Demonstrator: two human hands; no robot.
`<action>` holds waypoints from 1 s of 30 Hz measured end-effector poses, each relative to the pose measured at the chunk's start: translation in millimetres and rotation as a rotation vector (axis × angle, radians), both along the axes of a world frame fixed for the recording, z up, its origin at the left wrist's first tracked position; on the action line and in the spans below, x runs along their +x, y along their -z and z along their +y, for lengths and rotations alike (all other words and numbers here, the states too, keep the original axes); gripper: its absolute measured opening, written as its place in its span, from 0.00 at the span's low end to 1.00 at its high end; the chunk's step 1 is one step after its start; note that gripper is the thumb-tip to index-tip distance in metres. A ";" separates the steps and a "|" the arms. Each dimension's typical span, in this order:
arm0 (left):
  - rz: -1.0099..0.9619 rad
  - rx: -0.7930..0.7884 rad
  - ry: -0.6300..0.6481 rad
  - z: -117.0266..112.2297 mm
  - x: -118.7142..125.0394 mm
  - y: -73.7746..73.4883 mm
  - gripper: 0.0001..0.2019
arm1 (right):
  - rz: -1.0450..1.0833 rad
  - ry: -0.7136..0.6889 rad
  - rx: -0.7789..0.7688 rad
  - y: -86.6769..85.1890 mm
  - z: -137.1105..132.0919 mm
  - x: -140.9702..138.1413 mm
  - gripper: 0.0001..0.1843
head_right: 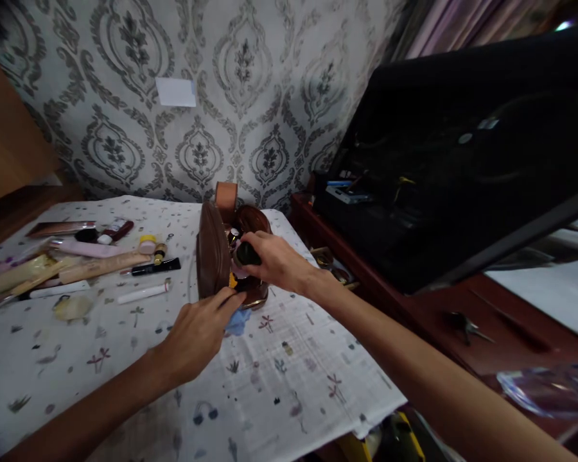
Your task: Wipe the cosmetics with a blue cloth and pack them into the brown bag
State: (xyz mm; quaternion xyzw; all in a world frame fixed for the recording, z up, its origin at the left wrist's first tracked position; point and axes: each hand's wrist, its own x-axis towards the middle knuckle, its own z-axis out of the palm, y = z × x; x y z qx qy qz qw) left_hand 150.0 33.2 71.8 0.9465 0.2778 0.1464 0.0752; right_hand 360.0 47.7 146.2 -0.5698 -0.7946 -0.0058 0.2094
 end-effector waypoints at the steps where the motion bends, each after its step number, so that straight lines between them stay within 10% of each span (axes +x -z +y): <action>1: 0.008 0.027 0.011 -0.1 -1.2 1.9 0.36 | -0.071 0.010 -0.046 -2.3 1.1 -0.9 0.23; 11: 0.118 0.170 0.022 -1.9 -4.9 7.3 0.39 | -0.715 0.096 -0.430 -25.7 2.6 -33.8 0.15; 30: 0.133 0.108 0.074 1.2 -7.2 3.0 0.38 | -0.897 -0.053 -0.705 -23.7 29.2 -52.6 0.19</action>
